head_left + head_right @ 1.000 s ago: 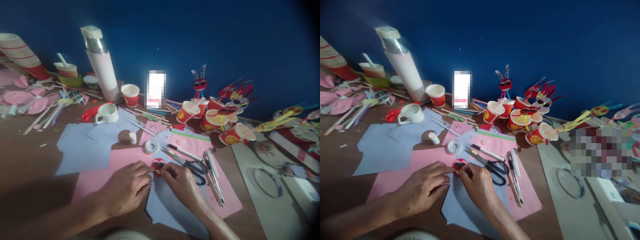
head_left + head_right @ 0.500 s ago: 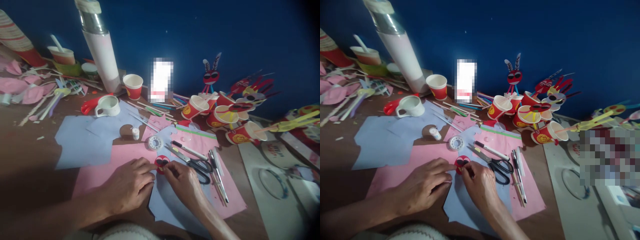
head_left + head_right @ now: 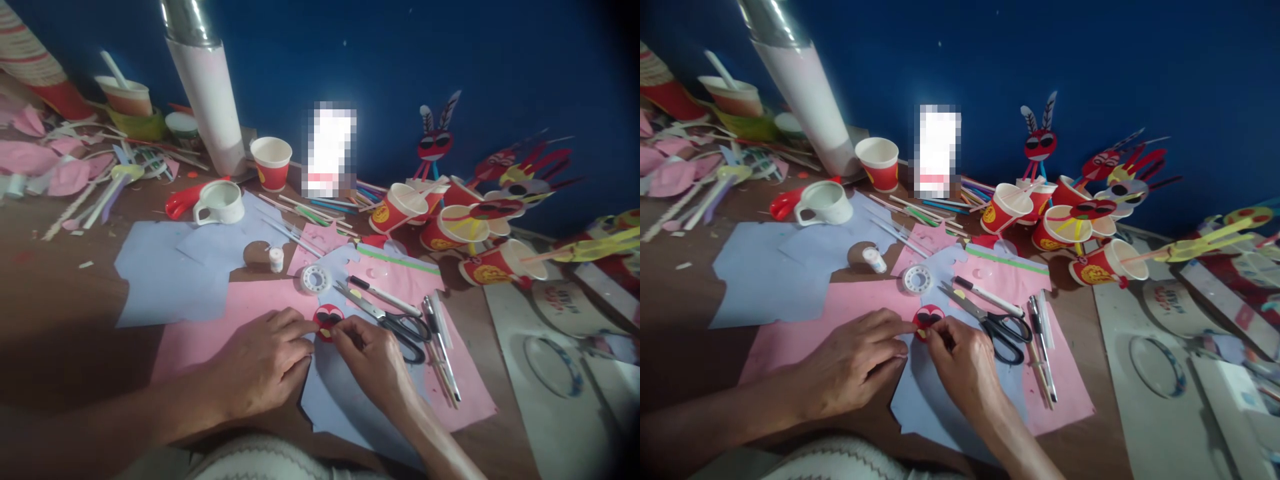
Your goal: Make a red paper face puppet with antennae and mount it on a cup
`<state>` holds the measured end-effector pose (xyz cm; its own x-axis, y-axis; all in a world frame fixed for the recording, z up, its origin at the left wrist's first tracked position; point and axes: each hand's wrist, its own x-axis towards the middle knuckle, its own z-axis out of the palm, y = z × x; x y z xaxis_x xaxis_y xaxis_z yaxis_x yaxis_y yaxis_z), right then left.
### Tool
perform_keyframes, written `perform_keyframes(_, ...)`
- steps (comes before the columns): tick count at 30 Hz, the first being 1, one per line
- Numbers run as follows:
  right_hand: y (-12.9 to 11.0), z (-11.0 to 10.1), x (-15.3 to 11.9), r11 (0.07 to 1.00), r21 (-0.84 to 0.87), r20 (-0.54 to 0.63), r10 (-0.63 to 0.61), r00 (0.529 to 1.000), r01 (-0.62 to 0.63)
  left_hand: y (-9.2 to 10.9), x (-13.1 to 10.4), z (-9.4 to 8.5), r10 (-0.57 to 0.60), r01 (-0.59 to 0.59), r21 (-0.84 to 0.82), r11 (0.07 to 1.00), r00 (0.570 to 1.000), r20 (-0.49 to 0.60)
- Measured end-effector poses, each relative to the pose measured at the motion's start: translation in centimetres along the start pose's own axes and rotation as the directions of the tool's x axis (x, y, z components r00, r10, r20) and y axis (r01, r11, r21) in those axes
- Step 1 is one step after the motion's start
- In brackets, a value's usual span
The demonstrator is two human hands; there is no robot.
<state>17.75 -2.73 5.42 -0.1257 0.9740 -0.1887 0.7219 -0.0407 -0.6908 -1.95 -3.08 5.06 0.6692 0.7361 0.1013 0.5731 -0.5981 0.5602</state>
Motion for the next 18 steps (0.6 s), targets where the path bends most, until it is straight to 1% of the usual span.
perform_keyframes(2,-0.07,0.03,-0.05,1.0,-0.008,0.002,0.001,1.0,-0.001,0.0,0.01,-0.04,-0.001,0.001,0.007,1.0,1.0,-0.001)
perform_keyframes(8,0.14,0.51,-0.08,0.989,-0.141,-0.049,-0.053,0.997,0.046,0.19,0.18,-0.77,0.01,-0.011,0.012,1.0,0.999,0.03)
perform_keyframes(10,0.17,0.61,-0.1,0.983,-0.174,-0.06,-0.073,0.996,0.062,0.19,0.2,-0.86,0.018,-0.018,0.006,1.0,1.0,0.022)
perform_keyframes(18,0.41,0.82,-0.34,0.97,-0.229,-0.082,-0.106,0.991,0.085,-0.02,0.04,-0.09,-0.001,0.001,-0.008,1.0,1.0,0.005)
